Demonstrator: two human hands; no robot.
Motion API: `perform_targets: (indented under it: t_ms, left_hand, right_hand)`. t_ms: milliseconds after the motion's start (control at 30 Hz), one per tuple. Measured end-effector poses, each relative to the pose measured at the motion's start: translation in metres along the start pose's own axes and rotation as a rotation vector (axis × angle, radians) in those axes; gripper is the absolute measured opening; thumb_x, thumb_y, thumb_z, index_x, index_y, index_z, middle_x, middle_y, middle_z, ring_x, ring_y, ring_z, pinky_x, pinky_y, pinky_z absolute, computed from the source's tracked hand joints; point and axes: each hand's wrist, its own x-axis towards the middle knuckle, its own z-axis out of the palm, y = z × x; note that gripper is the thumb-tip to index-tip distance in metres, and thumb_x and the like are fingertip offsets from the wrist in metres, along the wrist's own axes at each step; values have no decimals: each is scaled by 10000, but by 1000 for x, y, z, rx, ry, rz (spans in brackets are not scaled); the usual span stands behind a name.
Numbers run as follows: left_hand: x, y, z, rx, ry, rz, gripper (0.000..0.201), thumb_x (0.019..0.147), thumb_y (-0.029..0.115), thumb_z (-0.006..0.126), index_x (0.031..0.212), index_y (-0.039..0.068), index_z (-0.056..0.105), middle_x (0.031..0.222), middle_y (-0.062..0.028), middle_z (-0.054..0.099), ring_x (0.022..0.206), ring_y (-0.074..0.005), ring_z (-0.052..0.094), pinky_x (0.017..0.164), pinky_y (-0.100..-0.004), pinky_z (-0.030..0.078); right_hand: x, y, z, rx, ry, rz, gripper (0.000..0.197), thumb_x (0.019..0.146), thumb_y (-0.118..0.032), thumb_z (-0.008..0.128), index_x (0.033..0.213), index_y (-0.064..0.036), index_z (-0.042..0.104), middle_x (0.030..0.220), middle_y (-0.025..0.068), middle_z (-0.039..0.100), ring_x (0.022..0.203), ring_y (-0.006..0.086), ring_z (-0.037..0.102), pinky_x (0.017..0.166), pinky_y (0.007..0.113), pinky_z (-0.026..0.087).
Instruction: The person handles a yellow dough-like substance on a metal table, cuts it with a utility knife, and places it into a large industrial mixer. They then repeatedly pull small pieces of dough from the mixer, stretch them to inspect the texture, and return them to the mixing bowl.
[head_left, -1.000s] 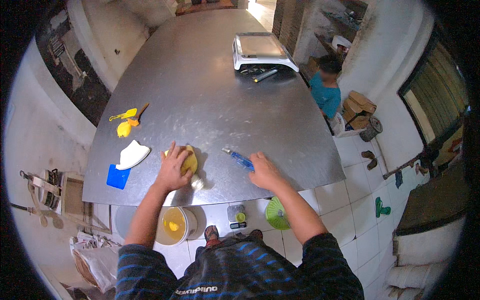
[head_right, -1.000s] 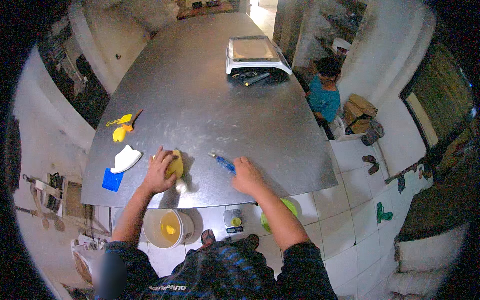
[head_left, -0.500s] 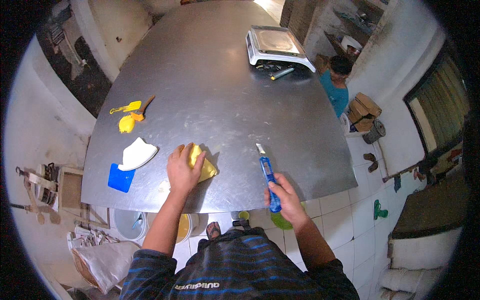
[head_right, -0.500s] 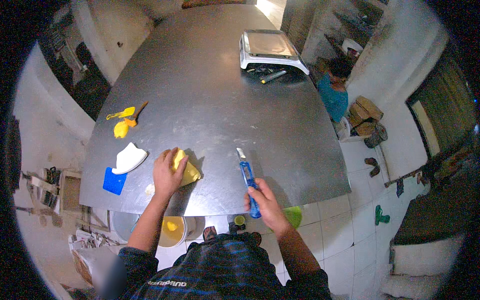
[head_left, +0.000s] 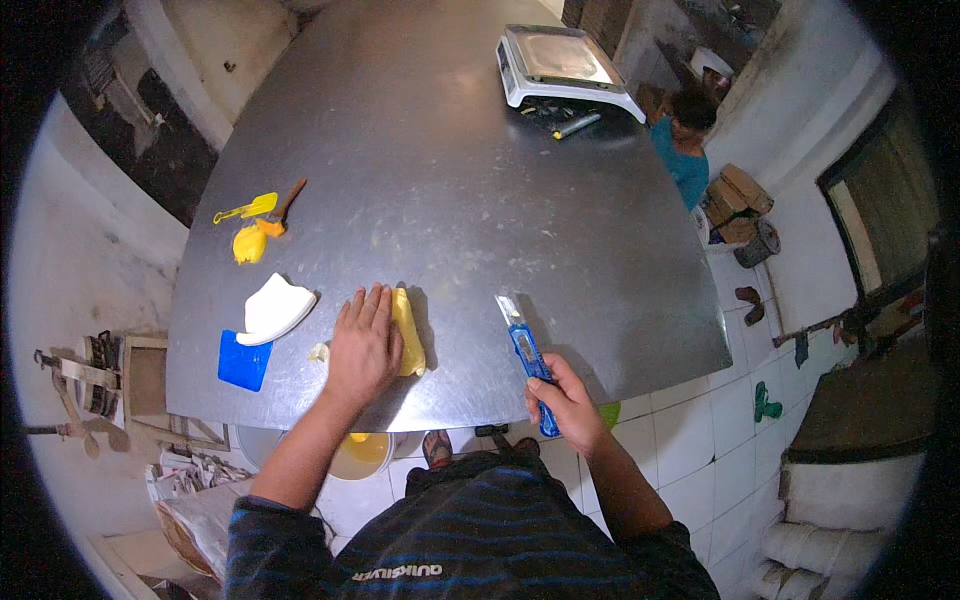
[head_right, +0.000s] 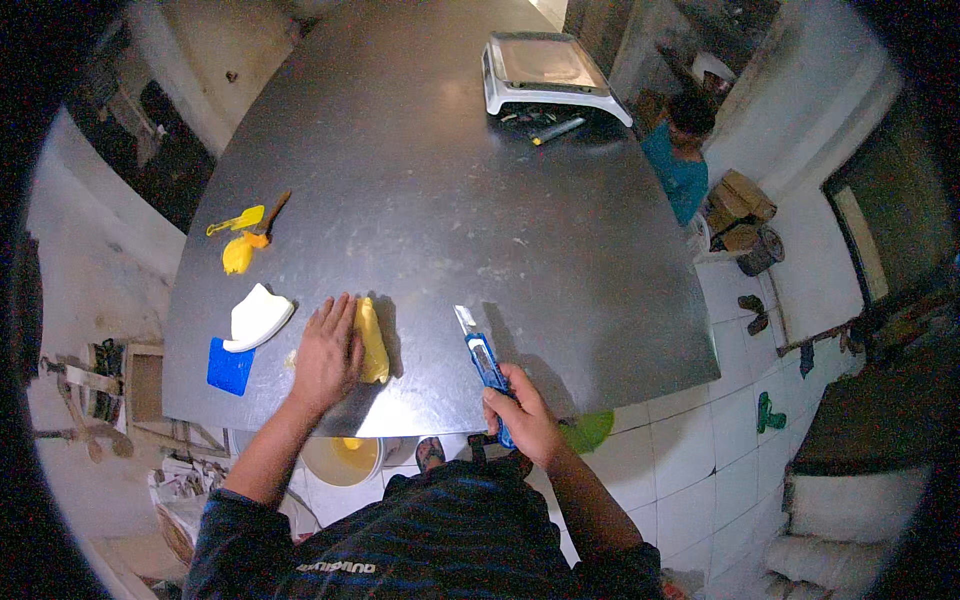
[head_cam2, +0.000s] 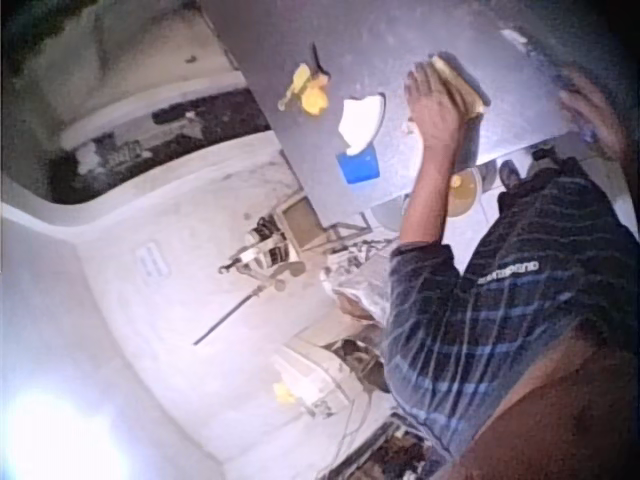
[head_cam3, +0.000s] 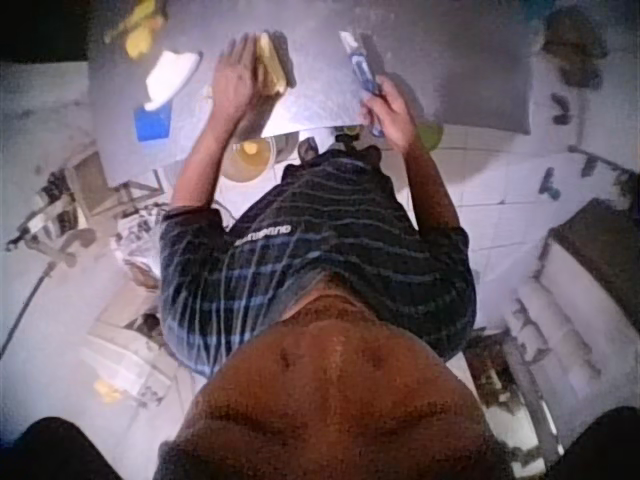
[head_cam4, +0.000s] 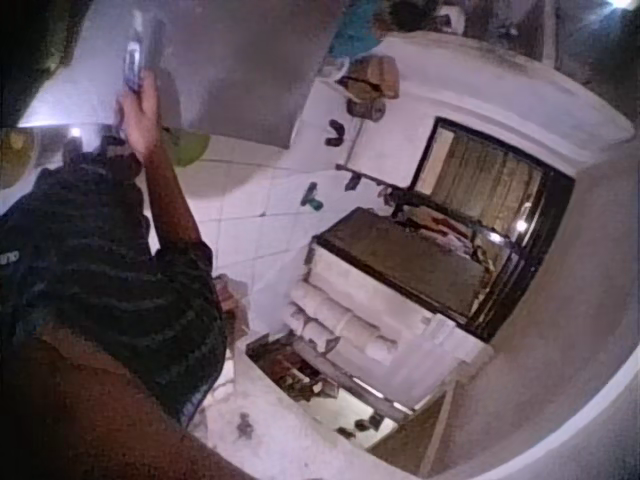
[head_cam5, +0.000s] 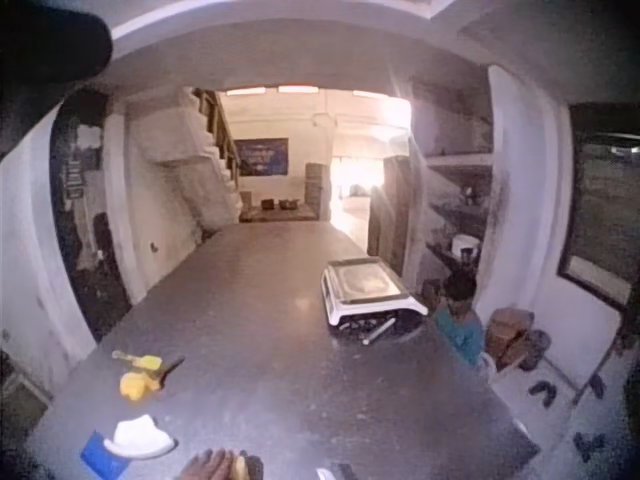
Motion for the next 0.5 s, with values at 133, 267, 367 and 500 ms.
perform_targets:
  t_ms: [133,267,367,500]
  left_hand:
    - [-3,10,0,57,-18,-63,518,853,211,451,1288,-61,376,1329,-246,375,1254,-401,330,1025,-522,261]
    - [13,2,-1,57,-177,-73,543,855,273,447,1325,13,360,1357,-227,352,1253,-397,331,1025,-534,242]
    - [18,-4,0,16,-252,-100,536,836,325,449,1310,77,417,1348,-217,372,1248,-388,341,1026,-531,240]
    - [25,-10,-1,-67,-294,-82,524,800,343,456,1270,114,486,1343,-188,393,1248,-382,345,1024,-543,236]
  right_hand:
    - [3,4,-4,-24,-2,29,184,906,-97,477,1075,-42,430,726,24,490,620,96,486,567,250,427]
    - [7,4,-2,-4,-13,33,183,908,-102,479,1073,-39,433,722,21,488,621,93,489,565,249,430]
    - [8,5,-2,23,-10,41,182,911,-108,477,1074,-39,433,725,21,493,619,92,491,564,246,432]
    - [8,4,-4,39,6,20,174,921,-117,460,1074,-40,431,733,26,504,612,99,504,553,243,437]
